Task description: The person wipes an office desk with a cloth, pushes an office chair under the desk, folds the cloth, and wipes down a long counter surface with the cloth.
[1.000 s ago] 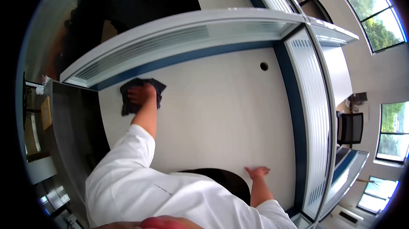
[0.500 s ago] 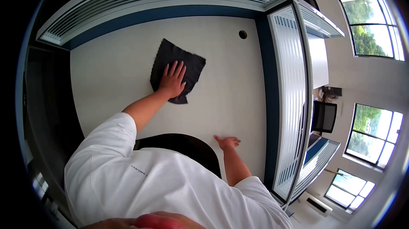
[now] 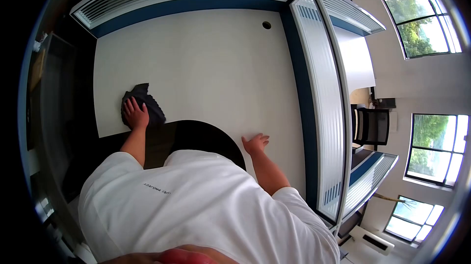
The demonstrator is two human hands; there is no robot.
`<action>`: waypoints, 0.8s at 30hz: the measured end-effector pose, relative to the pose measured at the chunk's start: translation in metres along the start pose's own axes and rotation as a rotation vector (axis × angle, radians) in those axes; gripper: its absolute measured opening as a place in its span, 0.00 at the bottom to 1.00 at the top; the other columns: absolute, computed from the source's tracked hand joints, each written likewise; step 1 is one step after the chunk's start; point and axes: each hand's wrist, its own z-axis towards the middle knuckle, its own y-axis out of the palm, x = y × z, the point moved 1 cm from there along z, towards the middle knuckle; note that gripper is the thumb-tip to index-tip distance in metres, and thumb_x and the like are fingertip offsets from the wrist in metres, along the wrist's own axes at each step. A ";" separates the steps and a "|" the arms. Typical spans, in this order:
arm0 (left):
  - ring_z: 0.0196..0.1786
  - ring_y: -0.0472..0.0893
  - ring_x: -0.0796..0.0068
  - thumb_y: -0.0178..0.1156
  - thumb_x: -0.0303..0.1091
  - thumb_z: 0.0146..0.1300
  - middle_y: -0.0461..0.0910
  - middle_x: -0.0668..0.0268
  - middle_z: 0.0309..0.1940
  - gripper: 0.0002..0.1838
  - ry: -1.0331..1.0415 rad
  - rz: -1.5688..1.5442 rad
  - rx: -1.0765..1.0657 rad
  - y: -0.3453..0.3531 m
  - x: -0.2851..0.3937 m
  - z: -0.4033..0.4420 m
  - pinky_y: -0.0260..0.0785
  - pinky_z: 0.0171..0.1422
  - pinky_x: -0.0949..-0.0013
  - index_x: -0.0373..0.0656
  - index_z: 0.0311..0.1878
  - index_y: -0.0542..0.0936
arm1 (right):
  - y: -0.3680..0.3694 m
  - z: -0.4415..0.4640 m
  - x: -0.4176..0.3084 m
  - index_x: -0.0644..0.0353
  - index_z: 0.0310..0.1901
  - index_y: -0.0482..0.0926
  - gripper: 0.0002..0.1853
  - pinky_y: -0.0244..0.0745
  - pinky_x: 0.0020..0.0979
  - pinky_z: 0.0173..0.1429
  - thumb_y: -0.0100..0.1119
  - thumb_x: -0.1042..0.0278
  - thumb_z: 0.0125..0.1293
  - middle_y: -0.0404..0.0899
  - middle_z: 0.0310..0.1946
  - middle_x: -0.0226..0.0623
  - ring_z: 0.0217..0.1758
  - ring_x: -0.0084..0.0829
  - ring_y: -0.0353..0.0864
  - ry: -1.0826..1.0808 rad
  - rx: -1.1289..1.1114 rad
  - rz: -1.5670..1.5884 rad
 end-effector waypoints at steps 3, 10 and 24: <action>0.94 0.59 0.42 0.57 0.62 0.83 0.60 0.54 0.94 0.44 -0.280 0.114 -0.073 0.011 0.033 0.034 0.58 0.90 0.25 0.47 0.92 0.65 | 0.018 0.007 0.054 0.76 0.91 0.43 0.68 0.48 0.52 0.99 0.69 0.27 0.75 0.38 0.95 0.69 0.98 0.65 0.40 -0.178 0.041 0.032; 0.98 0.45 0.39 0.49 0.59 0.86 0.45 0.52 0.98 0.46 -0.179 -0.005 -0.231 -0.011 0.196 0.147 0.42 0.94 0.20 0.42 0.96 0.54 | 0.049 0.011 0.142 0.76 0.92 0.39 0.75 0.48 0.50 0.99 0.73 0.24 0.70 0.39 0.94 0.71 0.99 0.63 0.42 0.049 0.027 0.293; 0.95 0.41 0.18 0.45 0.63 0.83 0.44 0.29 0.94 0.55 -0.085 -0.162 -0.030 0.042 0.573 0.342 0.32 0.94 0.19 0.19 0.91 0.51 | 0.020 0.051 0.032 0.70 0.92 0.25 0.94 0.45 0.65 0.98 0.91 0.24 0.50 0.21 0.94 0.72 0.97 0.78 0.29 0.588 -0.103 0.352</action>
